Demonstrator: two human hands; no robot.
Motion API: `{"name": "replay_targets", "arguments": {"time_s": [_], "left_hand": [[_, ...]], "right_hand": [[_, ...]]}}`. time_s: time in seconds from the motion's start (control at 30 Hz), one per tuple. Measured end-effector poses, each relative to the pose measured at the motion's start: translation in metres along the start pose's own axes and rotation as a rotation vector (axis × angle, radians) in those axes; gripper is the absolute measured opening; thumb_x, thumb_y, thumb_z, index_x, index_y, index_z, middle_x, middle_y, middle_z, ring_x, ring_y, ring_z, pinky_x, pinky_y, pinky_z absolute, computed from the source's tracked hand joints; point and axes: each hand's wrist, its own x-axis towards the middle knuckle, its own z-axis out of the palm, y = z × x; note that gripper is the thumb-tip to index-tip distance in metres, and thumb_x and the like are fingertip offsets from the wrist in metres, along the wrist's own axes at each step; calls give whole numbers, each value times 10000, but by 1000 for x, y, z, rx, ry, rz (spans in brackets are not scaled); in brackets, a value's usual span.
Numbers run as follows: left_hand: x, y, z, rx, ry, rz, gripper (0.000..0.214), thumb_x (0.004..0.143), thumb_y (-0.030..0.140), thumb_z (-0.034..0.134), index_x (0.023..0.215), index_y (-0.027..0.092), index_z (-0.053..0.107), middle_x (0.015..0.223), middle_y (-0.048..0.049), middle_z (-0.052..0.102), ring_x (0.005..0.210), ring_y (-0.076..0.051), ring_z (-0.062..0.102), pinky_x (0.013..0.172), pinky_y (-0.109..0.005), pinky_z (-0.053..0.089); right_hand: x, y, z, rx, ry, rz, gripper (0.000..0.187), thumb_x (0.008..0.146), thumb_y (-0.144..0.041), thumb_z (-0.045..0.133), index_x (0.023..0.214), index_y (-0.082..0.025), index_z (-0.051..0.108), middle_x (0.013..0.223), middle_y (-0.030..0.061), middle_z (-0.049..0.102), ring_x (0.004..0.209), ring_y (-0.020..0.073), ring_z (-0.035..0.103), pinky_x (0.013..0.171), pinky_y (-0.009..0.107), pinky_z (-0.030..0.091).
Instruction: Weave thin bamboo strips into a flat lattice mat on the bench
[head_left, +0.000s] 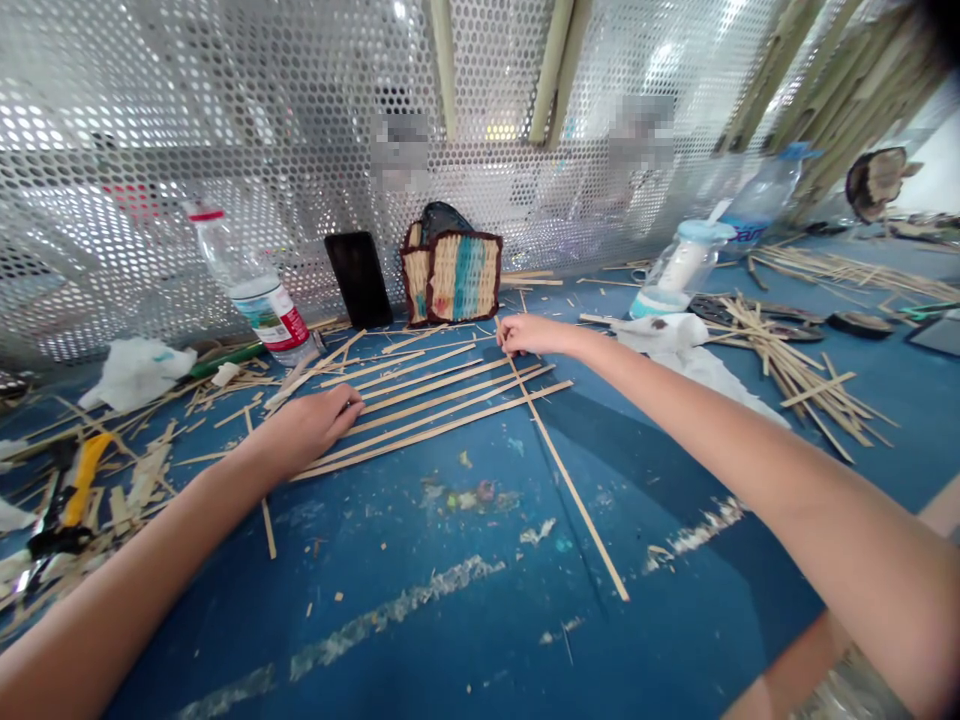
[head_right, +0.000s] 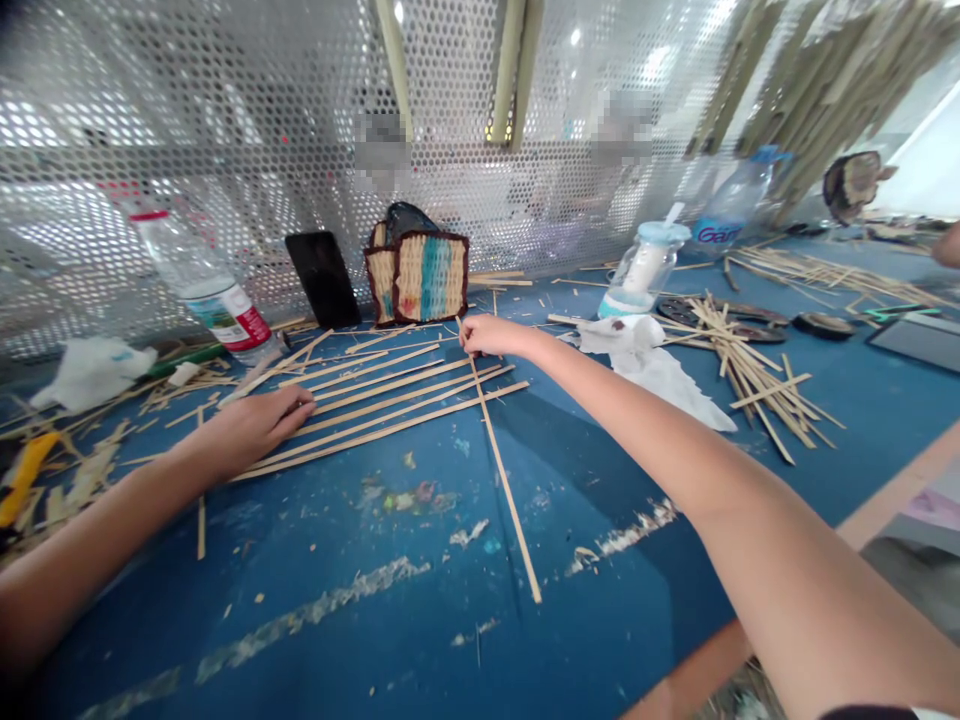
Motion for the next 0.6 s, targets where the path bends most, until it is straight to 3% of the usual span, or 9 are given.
{"name": "replay_targets", "arguments": {"time_s": [0.27, 0.6], "left_hand": [[2, 6, -1, 75, -43, -48, 506, 939, 600, 239, 1067, 229, 558, 1033, -105, 720, 931, -321, 679, 803, -404, 491], [1, 2, 6, 93, 11, -38, 477, 945, 564, 254, 1086, 219, 552, 985, -106, 723, 889, -309, 689, 779, -384, 496]], "right_hand": [[-4, 1, -6, 13, -6, -17, 189, 710, -32, 616, 794, -199, 586, 652, -23, 578, 574, 134, 513, 515, 256, 341], [-3, -2, -2, 70, 0, -19, 171, 718, -27, 592, 762, -192, 575, 641, -14, 606, 558, 130, 525, 506, 248, 358]]}}
